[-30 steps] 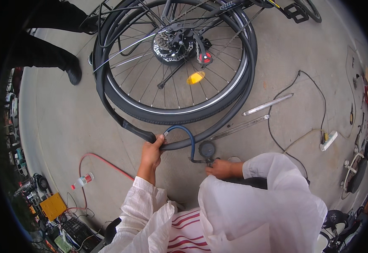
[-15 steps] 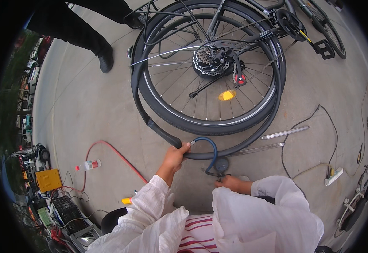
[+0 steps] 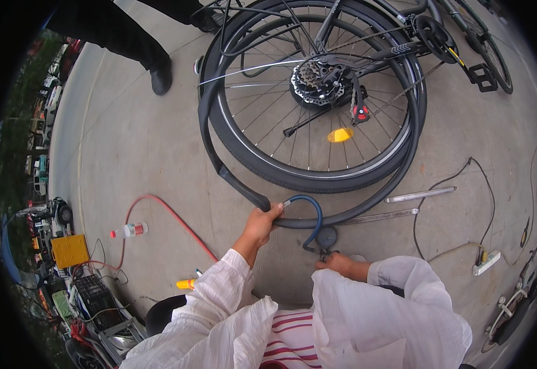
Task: The person removes a bicycle tire from the rim, inflates the inner tube with a pump, and inspects it for leaks. They then place the tube back into the tire and reseat the tire onto the rim.
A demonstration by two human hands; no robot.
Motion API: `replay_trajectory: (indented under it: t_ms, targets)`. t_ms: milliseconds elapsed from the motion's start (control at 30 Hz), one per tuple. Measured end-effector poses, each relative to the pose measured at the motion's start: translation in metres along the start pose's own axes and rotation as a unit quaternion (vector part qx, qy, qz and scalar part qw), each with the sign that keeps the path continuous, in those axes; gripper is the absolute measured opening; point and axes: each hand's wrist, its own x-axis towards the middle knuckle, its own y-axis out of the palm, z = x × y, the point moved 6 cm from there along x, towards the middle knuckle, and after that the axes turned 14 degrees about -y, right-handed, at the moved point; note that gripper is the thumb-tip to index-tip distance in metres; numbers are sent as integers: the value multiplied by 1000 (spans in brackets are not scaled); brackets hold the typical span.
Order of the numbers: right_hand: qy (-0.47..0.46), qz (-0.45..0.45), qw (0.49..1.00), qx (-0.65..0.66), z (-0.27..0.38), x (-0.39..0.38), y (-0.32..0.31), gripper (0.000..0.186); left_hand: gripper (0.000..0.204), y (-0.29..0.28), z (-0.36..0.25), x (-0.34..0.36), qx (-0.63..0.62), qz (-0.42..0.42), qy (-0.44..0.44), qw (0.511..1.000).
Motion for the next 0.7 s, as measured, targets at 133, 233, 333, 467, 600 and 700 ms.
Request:
replay_trajectory:
  t_ms: [133,233,333,467,600,700]
  targets:
    - [-17,-9,1000,-13,0,-1,0,24,17,3,1,-3,-36,-4,-8,999]
    - [-51,-65,996,-39,3,-2,-4,26,16,1,8,1,-67,6,-26,997]
    - [-43,-49,997,-31,2,-1,-4,26,19,0,17,2,-132,12,-47,990]
    - [-15,5,1000,5,2,2,-7,22,23,12,53,5,-247,51,-71,965]
    - [-26,-51,998,15,6,-6,-11,22,26,42,97,-12,-253,95,-153,951]
    - [27,6,999,19,-1,-7,3,22,25,45,97,-10,-252,107,-148,950]
